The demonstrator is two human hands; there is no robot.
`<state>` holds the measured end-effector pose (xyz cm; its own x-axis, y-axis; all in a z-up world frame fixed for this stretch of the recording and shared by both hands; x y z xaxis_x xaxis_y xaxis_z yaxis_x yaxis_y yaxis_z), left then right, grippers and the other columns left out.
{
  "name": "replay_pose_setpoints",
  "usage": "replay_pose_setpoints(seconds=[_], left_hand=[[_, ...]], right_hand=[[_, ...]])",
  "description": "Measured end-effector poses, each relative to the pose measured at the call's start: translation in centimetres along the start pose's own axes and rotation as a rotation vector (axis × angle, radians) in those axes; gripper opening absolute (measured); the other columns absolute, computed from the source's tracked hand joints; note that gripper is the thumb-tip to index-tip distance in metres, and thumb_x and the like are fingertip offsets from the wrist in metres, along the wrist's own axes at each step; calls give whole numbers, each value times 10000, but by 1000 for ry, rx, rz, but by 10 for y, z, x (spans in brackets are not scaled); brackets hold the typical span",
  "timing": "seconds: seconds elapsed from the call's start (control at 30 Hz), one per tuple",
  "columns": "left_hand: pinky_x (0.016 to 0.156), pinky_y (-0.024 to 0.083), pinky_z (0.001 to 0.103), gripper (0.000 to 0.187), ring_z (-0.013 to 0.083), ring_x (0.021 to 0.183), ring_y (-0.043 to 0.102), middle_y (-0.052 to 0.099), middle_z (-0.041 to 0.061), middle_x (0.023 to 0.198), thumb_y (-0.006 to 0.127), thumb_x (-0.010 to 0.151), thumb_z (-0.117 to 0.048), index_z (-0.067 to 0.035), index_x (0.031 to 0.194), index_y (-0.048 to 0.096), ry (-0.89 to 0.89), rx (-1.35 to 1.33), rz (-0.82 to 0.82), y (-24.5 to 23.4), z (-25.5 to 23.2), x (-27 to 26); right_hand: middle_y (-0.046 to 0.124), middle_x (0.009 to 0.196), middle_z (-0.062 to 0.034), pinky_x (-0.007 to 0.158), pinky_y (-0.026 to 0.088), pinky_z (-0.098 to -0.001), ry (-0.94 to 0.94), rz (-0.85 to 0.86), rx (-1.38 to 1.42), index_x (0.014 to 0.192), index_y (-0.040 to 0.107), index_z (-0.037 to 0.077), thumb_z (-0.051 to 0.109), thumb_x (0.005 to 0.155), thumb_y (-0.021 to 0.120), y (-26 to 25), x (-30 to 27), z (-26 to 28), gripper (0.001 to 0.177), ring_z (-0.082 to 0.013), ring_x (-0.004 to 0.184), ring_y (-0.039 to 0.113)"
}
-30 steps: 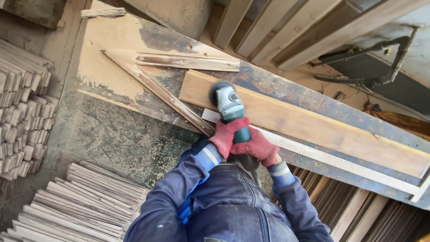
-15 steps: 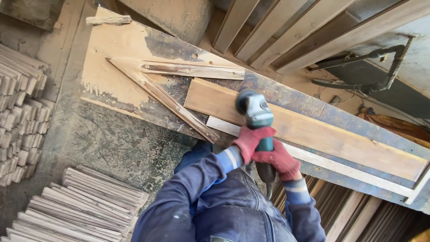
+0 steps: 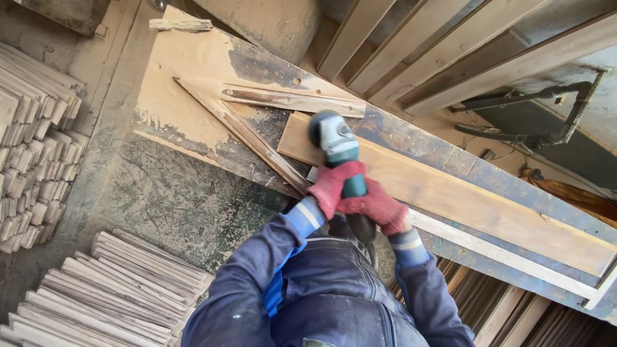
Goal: The recorder uses an angle grinder equipped with a sanding disc to sand the surface of a wooden plank on a workbench.
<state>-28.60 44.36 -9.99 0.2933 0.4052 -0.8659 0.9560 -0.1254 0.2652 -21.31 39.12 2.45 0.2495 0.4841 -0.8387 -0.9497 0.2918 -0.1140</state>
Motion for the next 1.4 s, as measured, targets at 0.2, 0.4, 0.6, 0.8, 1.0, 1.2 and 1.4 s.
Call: replay_pose_setpoints(seconds=[0.2, 0.4, 0.6, 0.8, 1.0, 1.2, 1.4], left_hand=[[725, 593, 500, 615, 317, 889, 721, 697, 162, 903, 954, 560, -171, -1, 1089, 690, -115, -28, 109, 56, 45, -42], [672, 566, 532, 650, 259, 830, 681, 680, 153, 888, 998, 539, -232, -31, 1089, 716, 15, 32, -6, 9, 10, -15], [585, 641, 579, 735, 318, 840, 725, 706, 129, 964, 1001, 582, -276, -83, 1198, 649, -21, -9, 46, -2, 13, 18], [917, 559, 556, 708, 332, 1004, 702, 701, 162, 1023, 937, 591, -272, 5, 1183, 665, -147, 143, 213, 110, 46, -76], [904, 547, 396, 596, 235, 954, 714, 726, 83, 933, 913, 537, -197, -105, 1096, 729, -132, 247, 269, 133, 109, -70], [901, 547, 390, 595, 280, 985, 727, 747, 100, 954, 924, 523, -218, -124, 1086, 756, -99, 212, 91, 81, 55, -87], [781, 551, 470, 538, 286, 850, 719, 725, 156, 852, 972, 536, -181, -42, 1005, 749, 1, 20, 7, 6, 27, -51]], right_hand=[[674, 786, -164, 694, 541, -407, 93, -98, -56, 922, 733, 21, 223, 527, 975, -41, -42, -25, 506, -301, 811, 667], [690, 839, -116, 701, 565, -401, 44, 14, -40, 1012, 734, 84, 219, 484, 1009, -4, -7, -19, 611, -289, 832, 681], [689, 842, -118, 692, 566, -395, 15, 24, -35, 1032, 721, 91, 242, 506, 1014, 0, 7, -12, 621, -289, 834, 683], [692, 875, -182, 715, 561, -457, 131, -244, 127, 1079, 724, 11, 159, 498, 972, -76, -48, -86, 649, -336, 829, 677], [660, 917, -215, 751, 532, -462, 138, -393, 217, 1139, 686, -27, 159, 534, 960, -114, -53, -149, 689, -347, 855, 639], [677, 841, -146, 674, 554, -424, 77, -225, 171, 1057, 722, 16, 152, 484, 996, -67, -36, -119, 650, -293, 786, 659], [705, 814, -117, 655, 585, -402, -15, -30, 84, 1032, 747, 71, 146, 417, 1019, -11, -14, -56, 677, -275, 767, 694]])
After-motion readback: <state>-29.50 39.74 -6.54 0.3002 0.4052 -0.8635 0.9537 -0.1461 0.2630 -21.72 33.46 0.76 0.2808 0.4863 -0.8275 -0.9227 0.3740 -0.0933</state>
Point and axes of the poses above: each hand's wrist, its own x-axis towards the middle knuckle, its own y-axis out of the palm, z = x × y, the point moved 8 cm from there along x, towards the middle knuckle
